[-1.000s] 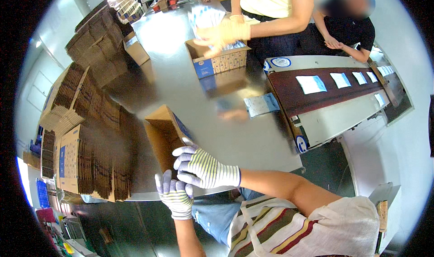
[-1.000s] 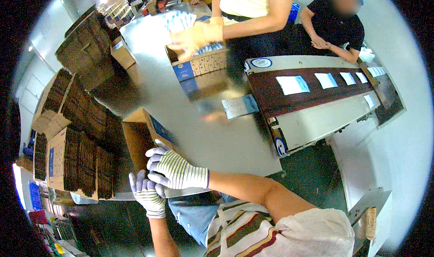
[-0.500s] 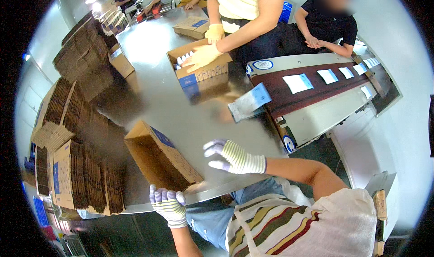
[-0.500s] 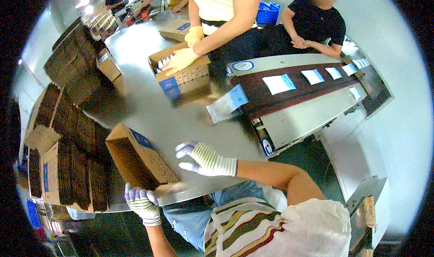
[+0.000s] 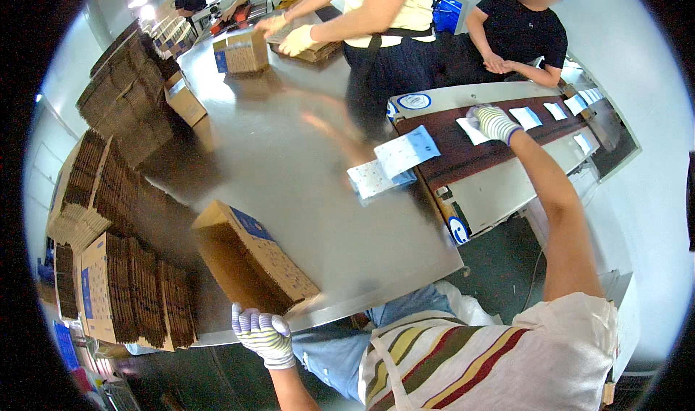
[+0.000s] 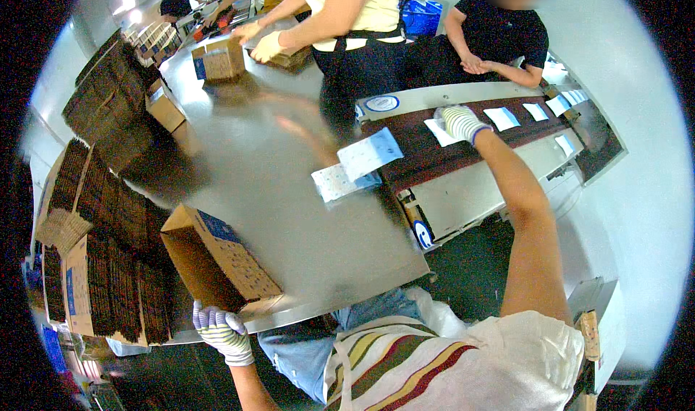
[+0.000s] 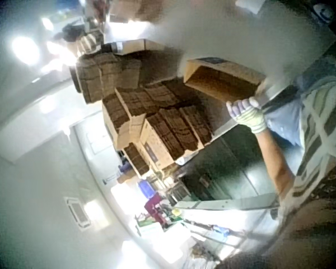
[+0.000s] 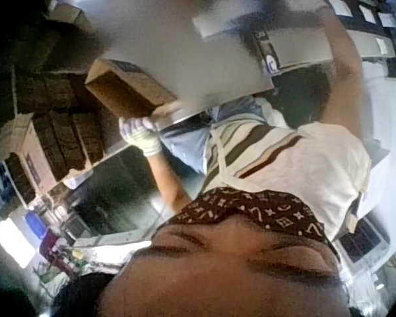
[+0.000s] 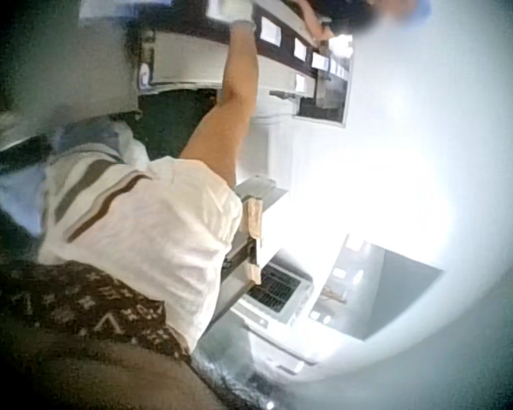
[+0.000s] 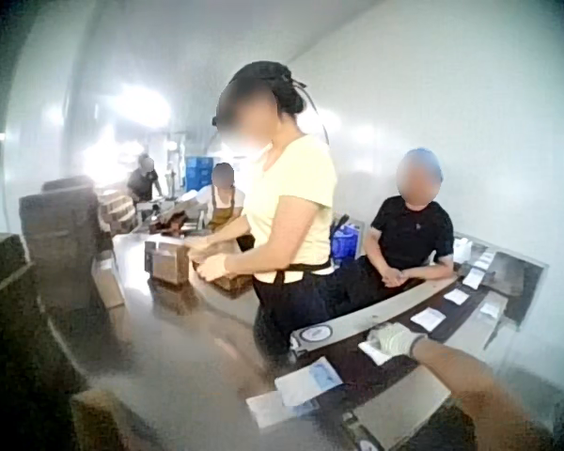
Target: The person picks up a cardboard box from a stack, opens it, and places several small blue and white packets inside by hand before moving the filled box aside.
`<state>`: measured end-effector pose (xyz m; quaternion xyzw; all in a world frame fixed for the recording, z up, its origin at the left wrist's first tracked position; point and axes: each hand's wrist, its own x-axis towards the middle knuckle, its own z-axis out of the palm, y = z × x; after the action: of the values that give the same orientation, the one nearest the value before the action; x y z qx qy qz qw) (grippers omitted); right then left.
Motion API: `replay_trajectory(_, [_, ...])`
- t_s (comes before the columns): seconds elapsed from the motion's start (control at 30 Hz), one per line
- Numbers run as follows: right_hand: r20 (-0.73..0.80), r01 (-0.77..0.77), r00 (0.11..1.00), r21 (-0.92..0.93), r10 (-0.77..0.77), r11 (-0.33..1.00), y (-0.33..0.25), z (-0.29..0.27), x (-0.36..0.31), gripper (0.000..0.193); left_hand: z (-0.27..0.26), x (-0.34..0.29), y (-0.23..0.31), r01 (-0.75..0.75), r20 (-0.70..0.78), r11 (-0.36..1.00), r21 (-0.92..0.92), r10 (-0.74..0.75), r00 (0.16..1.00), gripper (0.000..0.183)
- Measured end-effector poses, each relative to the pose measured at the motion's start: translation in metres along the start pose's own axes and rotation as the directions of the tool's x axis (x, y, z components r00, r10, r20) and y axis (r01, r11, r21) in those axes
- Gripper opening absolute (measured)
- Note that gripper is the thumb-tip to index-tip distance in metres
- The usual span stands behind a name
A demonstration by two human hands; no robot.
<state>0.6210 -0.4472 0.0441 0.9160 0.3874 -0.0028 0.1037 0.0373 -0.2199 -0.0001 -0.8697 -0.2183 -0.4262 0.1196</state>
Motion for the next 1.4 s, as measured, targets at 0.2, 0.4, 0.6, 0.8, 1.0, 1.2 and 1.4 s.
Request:
replay_trajectory(0.2, [0.116, 0.242, 0.943, 0.401, -0.311, 0.884, -0.007, 0.01, 0.029, 0.048, -0.001, -0.004, -0.004, 0.009, 0.069, 1.0, 0.027, -0.011, 0.998, 0.008])
replay_trajectory(0.4, [0.118, 0.457, 0.859, 0.262, -0.499, 0.85, -0.068, -0.005, 0.047, 0.055, 0.0, -0.003, -0.001, 0.026, 0.041, 0.999, 0.025, -0.027, 0.999, 0.007])
replay_trajectory(0.6, [0.159, 0.563, 0.786, 0.215, -0.597, 0.798, -0.14, -0.031, 0.064, 0.05, 0.0, -0.004, -0.004, 0.036, 0.046, 0.999, 0.015, -0.036, 0.998, 0.011])
replay_trajectory(0.8, [0.192, 0.545, 0.788, 0.223, -0.585, 0.808, -0.145, -0.054, 0.065, 0.05, 0.002, -0.007, -0.003, 0.045, 0.016, 0.999, 0.016, -0.045, 0.999, 0.01])
replay_trajectory(1.0, [0.179, 0.617, 0.731, 0.239, -0.659, 0.75, -0.152, -0.052, 0.077, 0.05, 0.0, -0.008, -0.005, 0.05, 0.043, 0.999, 0.007, -0.05, 0.998, 0.013])
replay_trajectory(1.2, [0.419, 0.605, 0.662, 0.19, -0.621, 0.773, -0.199, -0.055, 0.079, 0.061, -0.001, -0.007, -0.004, 0.052, 0.083, 0.999, 0.006, -0.052, 0.995, 0.015])
replay_trajectory(1.4, [0.579, 0.517, 0.601, 0.245, -0.551, 0.82, -0.24, 0.001, 0.075, 0.079, -0.005, 0.0, -0.001, 0.056, 0.105, 0.998, -0.015, -0.055, 0.993, 0.01])
